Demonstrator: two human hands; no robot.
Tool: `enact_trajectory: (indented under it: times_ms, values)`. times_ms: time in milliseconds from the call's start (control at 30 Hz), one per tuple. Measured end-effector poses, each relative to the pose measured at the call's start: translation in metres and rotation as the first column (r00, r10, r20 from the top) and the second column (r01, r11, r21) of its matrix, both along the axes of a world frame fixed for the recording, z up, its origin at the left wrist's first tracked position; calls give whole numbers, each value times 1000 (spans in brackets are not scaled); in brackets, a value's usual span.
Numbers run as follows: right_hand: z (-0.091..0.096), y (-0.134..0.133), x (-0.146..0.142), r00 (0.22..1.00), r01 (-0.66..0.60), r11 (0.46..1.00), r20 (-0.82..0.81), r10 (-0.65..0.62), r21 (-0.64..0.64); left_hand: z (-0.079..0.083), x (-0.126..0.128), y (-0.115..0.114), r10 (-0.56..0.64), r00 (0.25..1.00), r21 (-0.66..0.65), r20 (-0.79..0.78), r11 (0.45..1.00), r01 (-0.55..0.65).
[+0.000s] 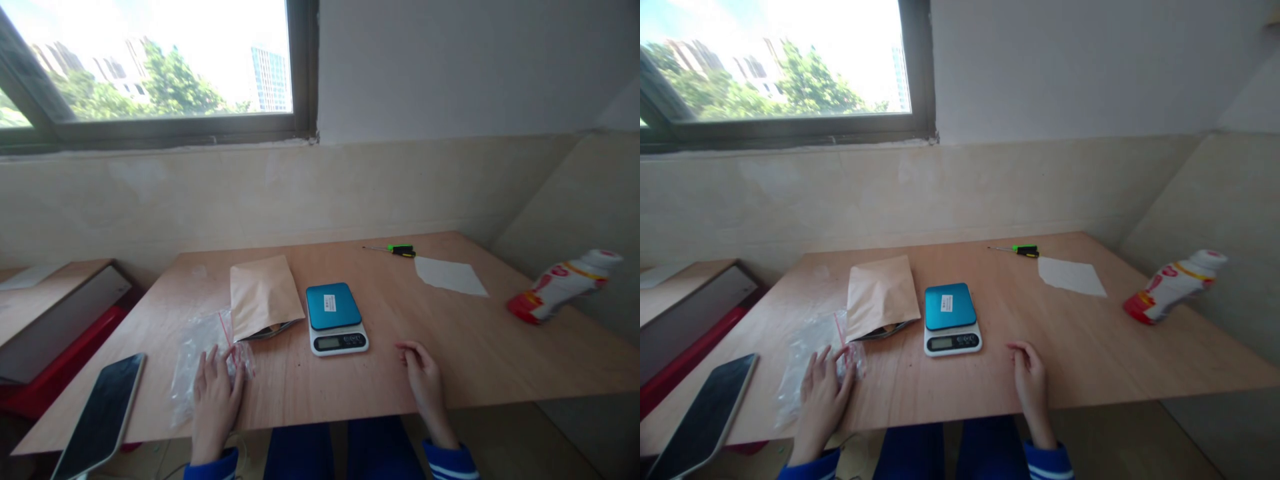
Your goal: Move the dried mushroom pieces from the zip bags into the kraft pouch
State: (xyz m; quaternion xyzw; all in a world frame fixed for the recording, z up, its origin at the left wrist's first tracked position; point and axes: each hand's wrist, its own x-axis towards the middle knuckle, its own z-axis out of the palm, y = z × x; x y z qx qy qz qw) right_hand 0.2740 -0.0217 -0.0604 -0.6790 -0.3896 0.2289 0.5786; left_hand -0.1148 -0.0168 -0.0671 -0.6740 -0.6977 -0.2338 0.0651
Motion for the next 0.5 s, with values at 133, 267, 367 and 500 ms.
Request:
enact_trajectory:
  times_ms: [133,267,367,500]
  values:
    - [-2,0,1,998,-28,1000,61,29,-12,8,5,-4,71,995,-13,63,997,-70]
    - [-3,0,0,994,-52,998,98,55,-34,11,7,-5,125,987,-33,106,992,-122]
    - [-4,1,1,991,-74,997,108,76,-25,7,1,-1,134,982,4,135,991,-136]
    - [0,1,0,992,-86,996,87,87,-21,12,-3,4,138,960,27,243,989,-149]
